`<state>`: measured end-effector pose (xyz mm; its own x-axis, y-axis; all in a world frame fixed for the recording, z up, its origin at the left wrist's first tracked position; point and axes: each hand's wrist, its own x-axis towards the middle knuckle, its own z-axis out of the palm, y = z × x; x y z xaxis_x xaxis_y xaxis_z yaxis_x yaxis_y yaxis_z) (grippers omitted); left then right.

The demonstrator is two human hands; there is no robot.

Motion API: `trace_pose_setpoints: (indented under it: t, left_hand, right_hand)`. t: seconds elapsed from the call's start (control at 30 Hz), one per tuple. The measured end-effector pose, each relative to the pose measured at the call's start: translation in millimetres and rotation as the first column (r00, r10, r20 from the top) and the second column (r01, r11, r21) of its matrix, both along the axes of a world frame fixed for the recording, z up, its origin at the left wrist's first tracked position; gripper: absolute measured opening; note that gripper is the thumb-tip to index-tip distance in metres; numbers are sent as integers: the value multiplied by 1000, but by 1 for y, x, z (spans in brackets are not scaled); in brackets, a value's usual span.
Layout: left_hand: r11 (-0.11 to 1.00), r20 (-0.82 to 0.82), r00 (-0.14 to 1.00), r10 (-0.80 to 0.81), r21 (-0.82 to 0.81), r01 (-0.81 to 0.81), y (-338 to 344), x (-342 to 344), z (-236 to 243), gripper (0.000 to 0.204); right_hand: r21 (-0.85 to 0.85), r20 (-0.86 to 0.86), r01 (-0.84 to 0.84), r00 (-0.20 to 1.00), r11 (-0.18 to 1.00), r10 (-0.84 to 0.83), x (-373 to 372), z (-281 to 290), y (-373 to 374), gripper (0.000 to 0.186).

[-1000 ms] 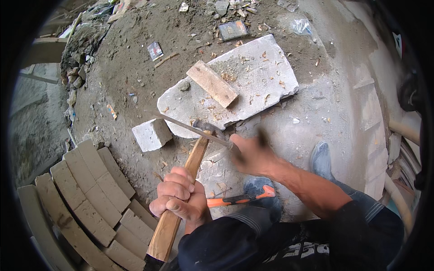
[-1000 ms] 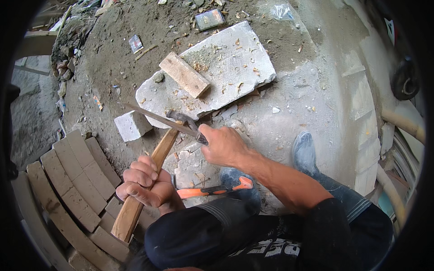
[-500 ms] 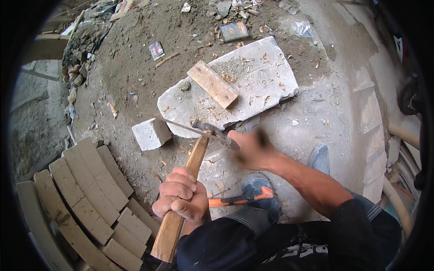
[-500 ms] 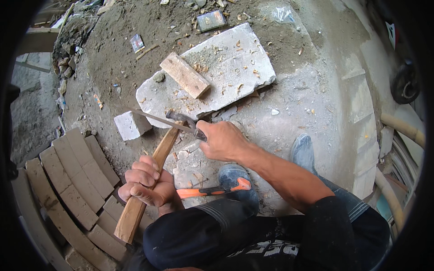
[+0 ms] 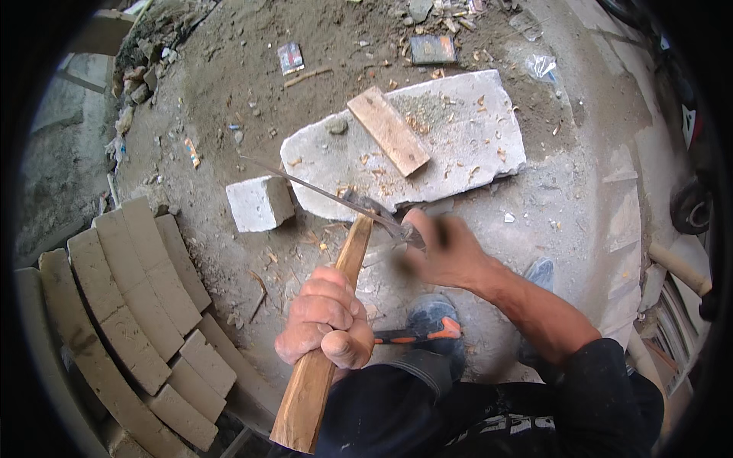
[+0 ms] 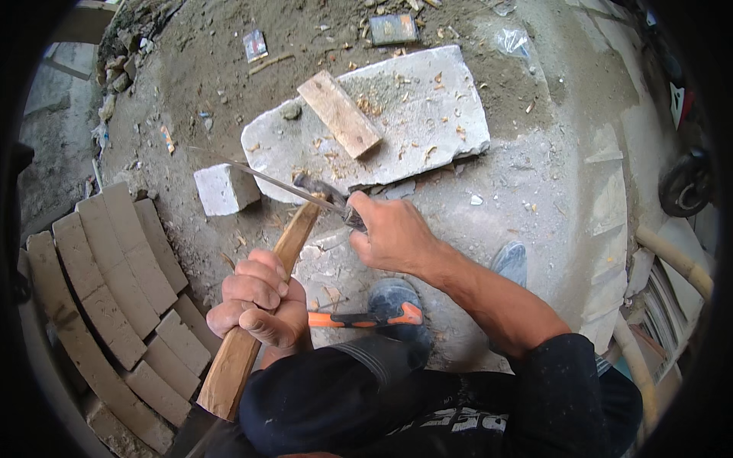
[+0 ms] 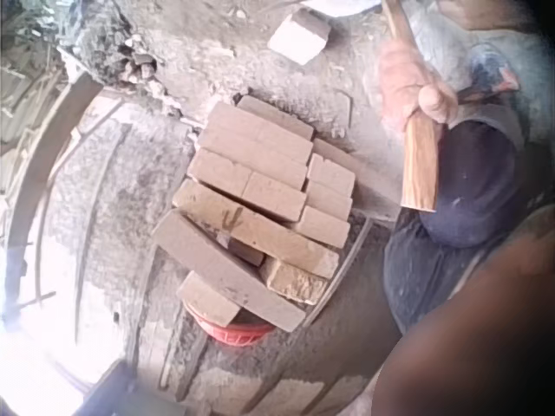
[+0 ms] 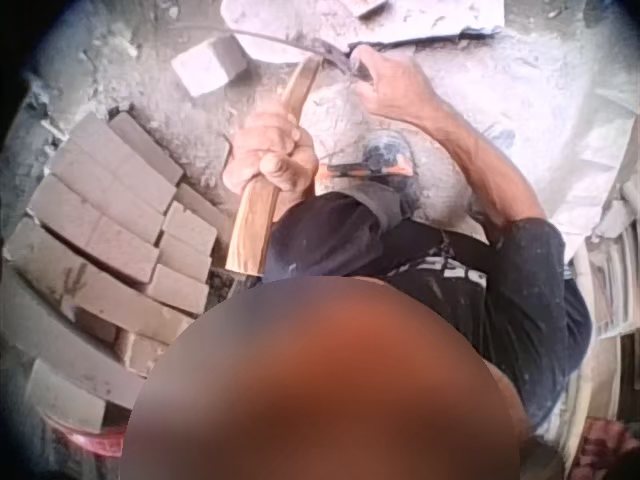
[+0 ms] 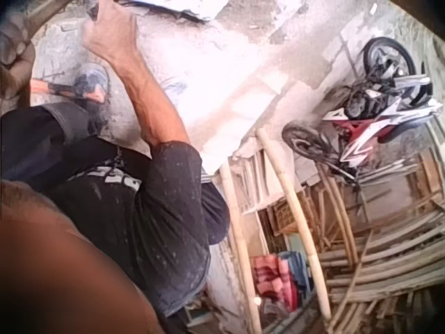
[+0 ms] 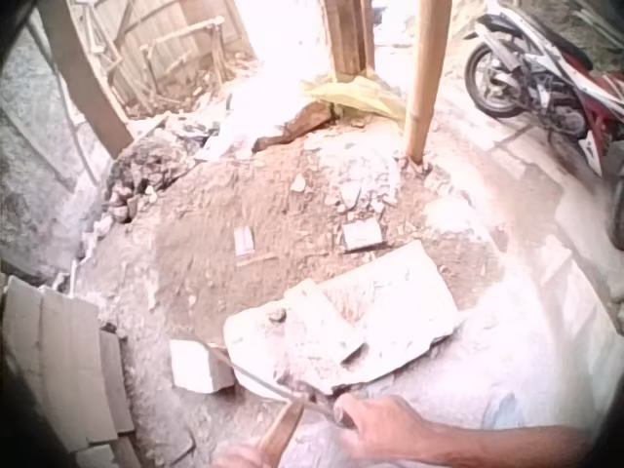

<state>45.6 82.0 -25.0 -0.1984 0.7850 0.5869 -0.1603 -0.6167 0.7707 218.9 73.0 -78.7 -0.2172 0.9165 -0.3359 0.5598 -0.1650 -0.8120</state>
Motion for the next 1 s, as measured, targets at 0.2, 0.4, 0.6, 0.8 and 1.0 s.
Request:
trace_pose_setpoints:
  t: [0.2,0.4,0.6,0.8,1.0]
  left_hand:
    - [998,1,998,64,7,-64,0,10,0,38]
    - [998,23,998,64,17,-64,2,12,0,41]
    - [998,-1,998,56,9,-56,-1,10,-1,42]
    - [1000,-130,991,13,-15,-15,-2,5,0,39]
    - [999,-87,996,35,5,-34,-2,6,-2,39]
  right_hand:
    - [20,6,-21,1000,1000,21,1,-7,-1,33]
    - [-13,-113,143,983,990,-143,2,-12,-1,32]
    - [-29,-46,83,995,996,-85,4,-15,2,34]
    - [-79,-101,23,994,997,-31,5,-15,0,30]
    - [-11,-148,82,986,997,-83,0,-8,0,28]
